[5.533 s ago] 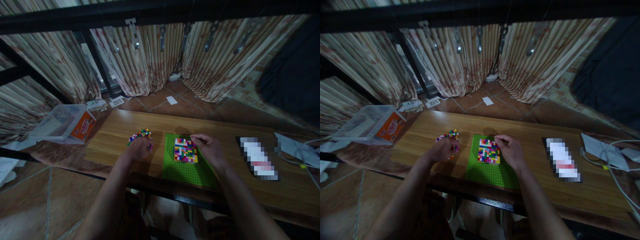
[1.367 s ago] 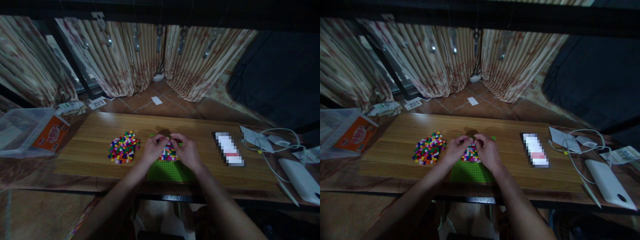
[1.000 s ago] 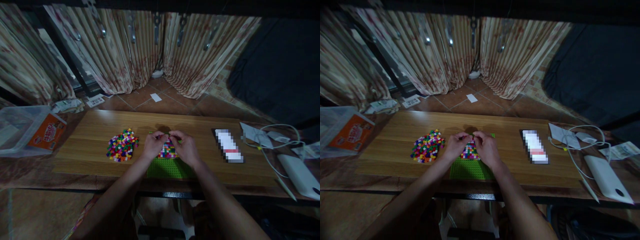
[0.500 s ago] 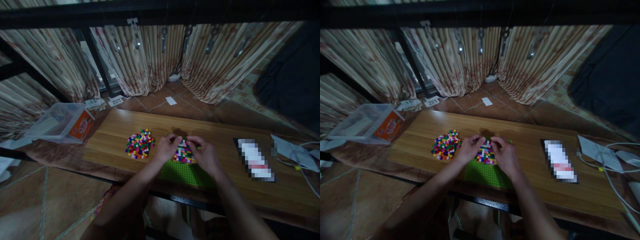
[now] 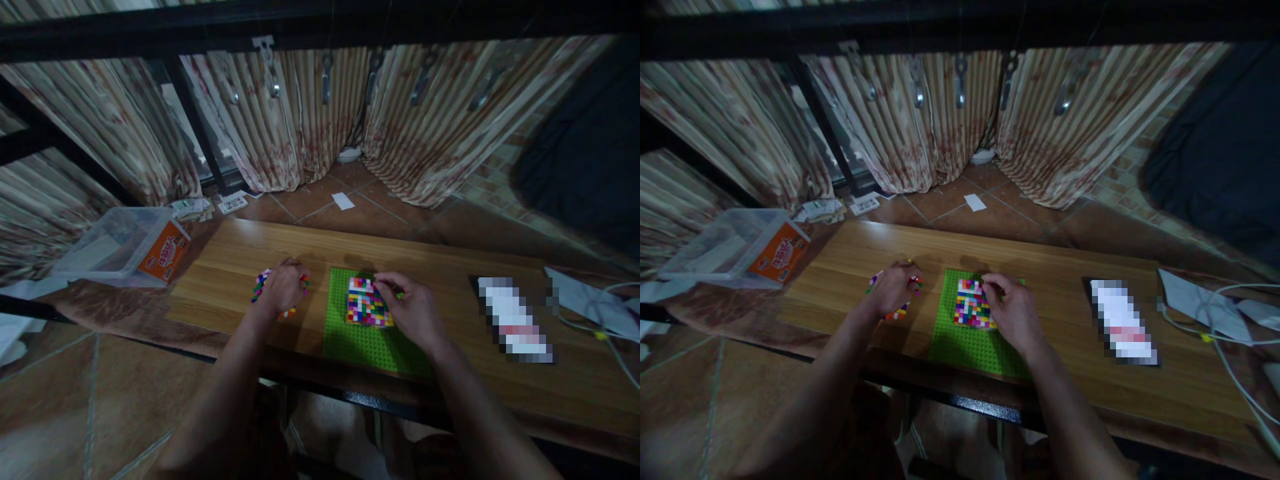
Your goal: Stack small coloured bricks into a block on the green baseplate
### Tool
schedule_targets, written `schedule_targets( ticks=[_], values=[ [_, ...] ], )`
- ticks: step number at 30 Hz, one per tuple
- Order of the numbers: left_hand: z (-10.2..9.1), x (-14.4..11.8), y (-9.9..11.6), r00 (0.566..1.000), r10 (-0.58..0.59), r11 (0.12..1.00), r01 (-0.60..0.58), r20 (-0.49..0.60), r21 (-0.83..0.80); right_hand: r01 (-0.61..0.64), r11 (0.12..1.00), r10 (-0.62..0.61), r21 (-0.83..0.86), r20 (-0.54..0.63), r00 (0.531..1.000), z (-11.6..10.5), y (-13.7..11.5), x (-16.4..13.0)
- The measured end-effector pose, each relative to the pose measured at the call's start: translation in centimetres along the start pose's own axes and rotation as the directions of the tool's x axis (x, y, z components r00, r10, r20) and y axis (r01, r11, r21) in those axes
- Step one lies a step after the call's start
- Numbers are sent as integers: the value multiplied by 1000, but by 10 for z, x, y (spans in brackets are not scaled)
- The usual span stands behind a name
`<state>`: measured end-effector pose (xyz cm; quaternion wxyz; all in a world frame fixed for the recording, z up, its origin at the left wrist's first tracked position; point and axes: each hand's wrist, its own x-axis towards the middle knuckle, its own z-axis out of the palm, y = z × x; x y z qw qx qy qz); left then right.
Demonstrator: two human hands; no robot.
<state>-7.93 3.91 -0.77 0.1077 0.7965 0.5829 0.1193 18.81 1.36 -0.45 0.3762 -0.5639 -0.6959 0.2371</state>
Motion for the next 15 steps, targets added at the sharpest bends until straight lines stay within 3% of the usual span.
schedule_targets(
  ticks=[8,15],
  values=[
    [8,3,6,1000,-1,997,1,2,82,2,1000,-2,-7,8,1000,1,3,0],
    [4,4,10,998,8,1000,-7,-65,18,7,1000,-7,17,3,1000,1,1,1]
  ],
)
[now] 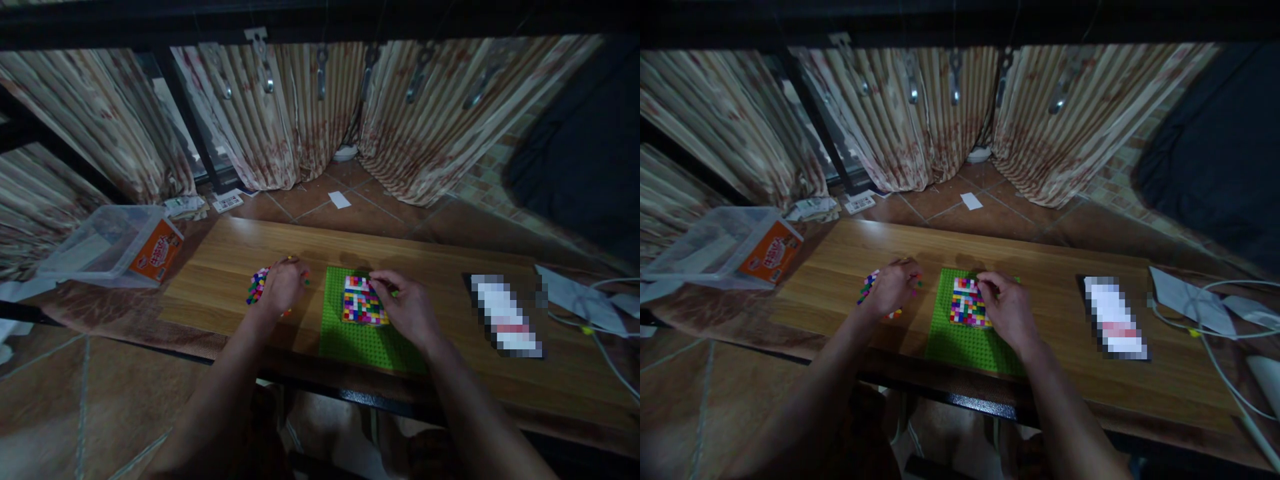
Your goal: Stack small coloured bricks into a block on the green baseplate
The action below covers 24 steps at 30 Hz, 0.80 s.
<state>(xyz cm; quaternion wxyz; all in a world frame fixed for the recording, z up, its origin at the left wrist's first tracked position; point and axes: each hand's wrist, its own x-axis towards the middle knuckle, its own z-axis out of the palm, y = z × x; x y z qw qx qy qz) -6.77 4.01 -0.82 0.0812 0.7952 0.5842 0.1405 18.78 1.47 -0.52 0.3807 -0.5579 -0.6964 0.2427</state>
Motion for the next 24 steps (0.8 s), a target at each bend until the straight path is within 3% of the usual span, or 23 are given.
schedule_targets(
  ticks=[4,10,13,18,24],
  values=[
    [0,-1,5,999,-39,969,30,-34,-246,12,1000,-12,20,-4,1000,1,0,0],
    [5,2,11,993,-120,835,95,-11,-542,37,998,-37,41,-8,999,3,-1,-1],
    [4,3,21,983,-175,650,154,51,-745,52,998,-50,48,-31,998,1,-5,-2],
    [-3,1,45,965,-132,183,249,227,-951,177,981,-172,76,-69,983,-3,-22,-4],
    [-5,0,67,948,-89,-84,300,307,-950,253,954,-254,164,-12,967,3,-31,-6]
  ],
)
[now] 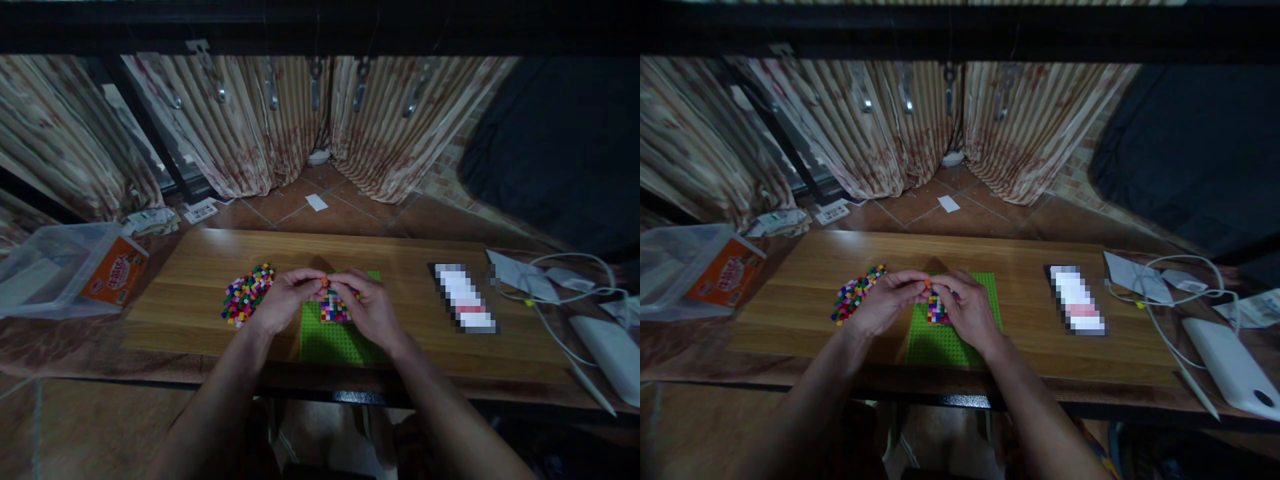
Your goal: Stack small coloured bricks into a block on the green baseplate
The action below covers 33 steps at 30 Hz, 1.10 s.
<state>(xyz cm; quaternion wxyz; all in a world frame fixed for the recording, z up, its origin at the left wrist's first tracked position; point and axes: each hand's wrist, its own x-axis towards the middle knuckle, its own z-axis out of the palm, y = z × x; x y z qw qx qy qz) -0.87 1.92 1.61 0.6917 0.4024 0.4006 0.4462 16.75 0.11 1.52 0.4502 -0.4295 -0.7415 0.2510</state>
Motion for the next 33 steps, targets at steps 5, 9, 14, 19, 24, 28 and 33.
schedule_targets(
  ticks=[5,9,14,19,24,28,33],
  values=[
    [7,2,-4,1000,-12,999,11,-21,-38,-54,993,60,102,-57,997,3,0,-2],
    [8,3,-5,1000,-13,1000,13,-9,21,-135,982,142,133,-48,989,2,0,-2],
    [6,4,-7,1000,-14,998,14,3,59,-171,978,177,122,-39,983,3,2,-2],
    [8,5,-7,1000,0,993,-3,31,115,-155,984,155,86,-2,988,0,4,-3],
    [9,5,-2,998,60,981,-53,-32,185,-95,986,95,-136,-9,995,-13,13,0],
    [5,7,-2,982,90,968,-47,-168,246,-139,965,126,-223,-73,989,-20,25,3],
    [3,10,-6,975,93,952,-27,-204,306,-219,961,210,-166,-73,975,-15,29,1]
  ],
)
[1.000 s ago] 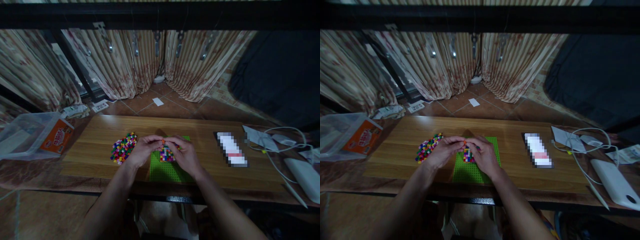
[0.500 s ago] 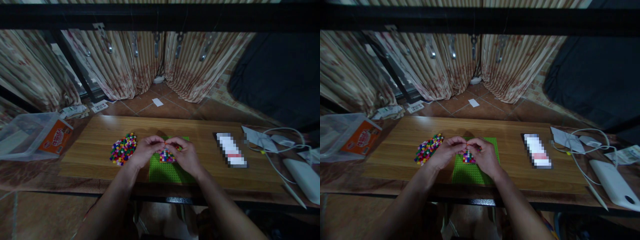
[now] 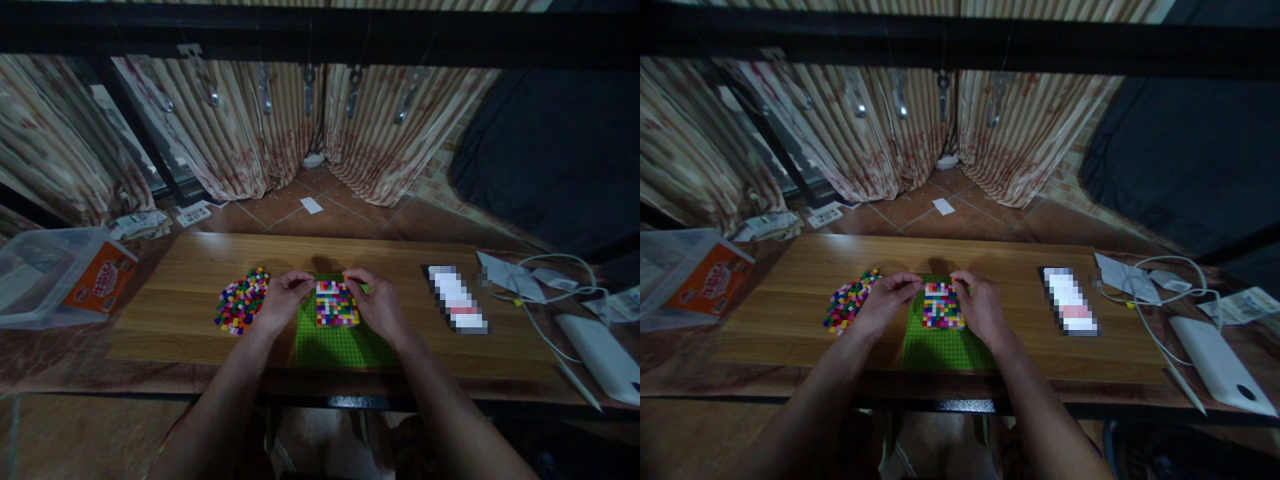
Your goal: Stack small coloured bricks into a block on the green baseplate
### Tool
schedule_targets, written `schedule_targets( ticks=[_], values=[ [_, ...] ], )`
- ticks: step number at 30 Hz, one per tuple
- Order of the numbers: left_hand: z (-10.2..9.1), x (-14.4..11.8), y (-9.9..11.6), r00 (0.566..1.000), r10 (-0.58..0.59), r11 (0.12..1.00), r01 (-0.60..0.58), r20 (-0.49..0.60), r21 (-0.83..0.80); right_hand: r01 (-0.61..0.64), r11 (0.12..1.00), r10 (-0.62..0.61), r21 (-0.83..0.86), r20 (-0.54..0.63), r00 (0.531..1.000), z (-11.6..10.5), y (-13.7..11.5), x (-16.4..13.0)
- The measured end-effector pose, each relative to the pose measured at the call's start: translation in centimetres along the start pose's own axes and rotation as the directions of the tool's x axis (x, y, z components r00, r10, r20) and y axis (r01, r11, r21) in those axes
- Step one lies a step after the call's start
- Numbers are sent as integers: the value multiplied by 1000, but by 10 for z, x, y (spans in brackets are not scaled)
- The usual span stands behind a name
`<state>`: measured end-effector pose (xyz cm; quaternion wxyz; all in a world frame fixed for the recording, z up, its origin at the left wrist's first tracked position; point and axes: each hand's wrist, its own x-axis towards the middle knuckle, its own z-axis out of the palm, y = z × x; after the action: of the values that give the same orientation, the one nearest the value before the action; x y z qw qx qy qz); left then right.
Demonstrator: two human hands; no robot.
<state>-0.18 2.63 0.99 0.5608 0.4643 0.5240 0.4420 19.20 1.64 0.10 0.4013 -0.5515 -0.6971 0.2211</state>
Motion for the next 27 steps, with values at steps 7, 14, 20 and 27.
schedule_targets(
  ticks=[7,14,20,27],
  values=[
    [0,-1,0,999,29,997,-30,16,68,-123,980,124,154,2,992,13,3,2],
    [-2,2,-5,999,19,995,-22,31,97,-306,862,299,405,81,951,23,14,4],
    [-2,5,-13,998,43,991,-48,44,123,-382,778,373,498,123,920,24,15,6],
    [-1,5,-13,998,46,991,-51,45,121,-441,724,402,530,196,895,22,16,9]
  ],
)
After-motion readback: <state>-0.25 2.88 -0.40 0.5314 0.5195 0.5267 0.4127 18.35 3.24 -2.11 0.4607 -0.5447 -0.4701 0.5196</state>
